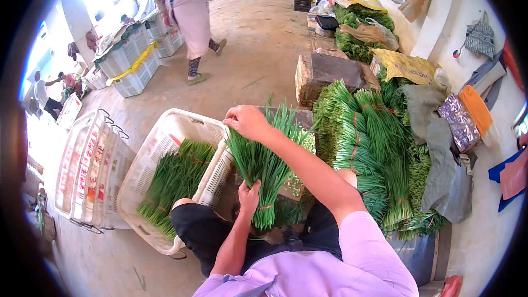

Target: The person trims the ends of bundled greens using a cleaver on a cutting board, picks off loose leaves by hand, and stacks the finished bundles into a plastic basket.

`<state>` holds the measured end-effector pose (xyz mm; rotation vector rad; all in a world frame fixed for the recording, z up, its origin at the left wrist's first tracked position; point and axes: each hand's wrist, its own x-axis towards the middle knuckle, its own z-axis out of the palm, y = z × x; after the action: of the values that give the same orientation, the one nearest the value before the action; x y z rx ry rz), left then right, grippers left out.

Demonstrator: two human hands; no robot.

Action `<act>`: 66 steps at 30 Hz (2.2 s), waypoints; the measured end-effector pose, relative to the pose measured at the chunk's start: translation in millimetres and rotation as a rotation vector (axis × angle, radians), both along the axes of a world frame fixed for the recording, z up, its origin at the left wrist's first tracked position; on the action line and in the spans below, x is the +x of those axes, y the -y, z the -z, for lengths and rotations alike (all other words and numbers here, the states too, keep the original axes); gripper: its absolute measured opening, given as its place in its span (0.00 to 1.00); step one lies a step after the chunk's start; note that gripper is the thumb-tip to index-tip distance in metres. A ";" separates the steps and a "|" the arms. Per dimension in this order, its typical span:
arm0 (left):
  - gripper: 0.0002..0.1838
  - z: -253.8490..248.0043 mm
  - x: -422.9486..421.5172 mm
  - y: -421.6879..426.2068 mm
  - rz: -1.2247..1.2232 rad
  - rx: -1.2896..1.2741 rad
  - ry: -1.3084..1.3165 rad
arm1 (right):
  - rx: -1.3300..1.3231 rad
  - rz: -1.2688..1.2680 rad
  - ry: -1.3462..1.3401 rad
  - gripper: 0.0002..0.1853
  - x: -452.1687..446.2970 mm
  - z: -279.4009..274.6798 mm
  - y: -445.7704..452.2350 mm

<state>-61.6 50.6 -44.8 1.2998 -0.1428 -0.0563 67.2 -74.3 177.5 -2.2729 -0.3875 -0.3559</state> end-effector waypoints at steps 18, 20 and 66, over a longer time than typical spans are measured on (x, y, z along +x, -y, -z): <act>0.26 -28.2 20.9 -16.7 0.148 -0.729 -0.763 | 0.252 -0.029 -0.990 0.29 -144.5 125.9 83.7; 0.26 -34.4 19.3 -14.8 0.220 -0.753 -0.759 | 0.561 0.055 -0.828 0.32 -143.8 143.8 56.9; 0.34 -26.3 10.3 -7.0 -0.024 -0.302 -0.289 | 0.374 0.433 -0.206 0.27 -148.0 162.3 3.1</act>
<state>-51.3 57.5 -18.5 0.9794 0.1086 -0.1938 -80.8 -77.4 15.2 -1.9826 0.2654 -0.3712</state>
